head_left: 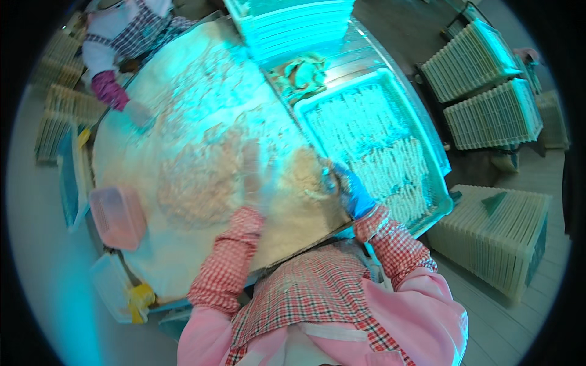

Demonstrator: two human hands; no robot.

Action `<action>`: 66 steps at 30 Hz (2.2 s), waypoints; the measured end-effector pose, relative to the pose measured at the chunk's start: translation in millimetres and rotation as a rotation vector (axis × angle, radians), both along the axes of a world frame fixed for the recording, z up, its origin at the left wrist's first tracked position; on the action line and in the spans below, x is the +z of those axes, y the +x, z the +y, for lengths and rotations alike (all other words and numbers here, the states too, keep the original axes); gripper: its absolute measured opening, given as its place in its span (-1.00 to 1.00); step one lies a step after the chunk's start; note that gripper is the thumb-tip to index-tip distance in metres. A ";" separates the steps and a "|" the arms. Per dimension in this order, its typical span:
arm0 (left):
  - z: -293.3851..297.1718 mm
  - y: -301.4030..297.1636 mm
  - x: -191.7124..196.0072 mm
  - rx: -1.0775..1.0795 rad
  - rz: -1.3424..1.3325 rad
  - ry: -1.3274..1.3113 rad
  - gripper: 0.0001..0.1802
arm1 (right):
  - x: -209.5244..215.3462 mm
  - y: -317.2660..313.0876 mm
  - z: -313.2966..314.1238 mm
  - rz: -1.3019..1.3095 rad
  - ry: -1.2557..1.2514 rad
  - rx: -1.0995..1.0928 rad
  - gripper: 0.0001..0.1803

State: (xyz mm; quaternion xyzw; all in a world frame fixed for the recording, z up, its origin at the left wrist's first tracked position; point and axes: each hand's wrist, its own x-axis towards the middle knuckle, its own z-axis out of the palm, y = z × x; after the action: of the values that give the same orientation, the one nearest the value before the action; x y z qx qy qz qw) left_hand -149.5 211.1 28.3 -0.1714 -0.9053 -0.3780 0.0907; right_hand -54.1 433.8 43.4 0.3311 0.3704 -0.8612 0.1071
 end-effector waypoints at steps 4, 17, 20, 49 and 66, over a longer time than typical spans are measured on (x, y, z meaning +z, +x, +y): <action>-51.2 -83.2 22.0 0.060 -0.113 0.012 -0.47 | 22.1 -51.8 145.3 -0.155 0.418 -0.019 -0.63; -92.0 -175.4 37.7 -0.027 -0.085 -0.671 -0.75 | -93.0 -143.9 352.7 0.014 0.845 0.126 -0.34; -86.9 -170.7 36.9 -0.075 -0.008 -0.585 -0.77 | -94.3 -123.8 363.4 -0.025 0.989 0.251 -0.34; -79.0 92.3 28.1 -0.090 -0.181 -0.659 -0.76 | -26.0 7.9 -120.9 0.716 1.312 0.797 -0.49; -119.7 154.6 7.1 0.130 -0.164 -0.412 -0.59 | -21.4 47.3 -138.8 0.745 1.319 0.641 -0.45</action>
State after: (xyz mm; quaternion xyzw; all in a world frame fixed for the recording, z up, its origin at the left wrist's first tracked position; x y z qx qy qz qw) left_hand 5.1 91.4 35.4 -0.0963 -0.9768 -0.1913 0.0042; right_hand -6.8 295.1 22.0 -0.1036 0.8882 -0.4477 0.0012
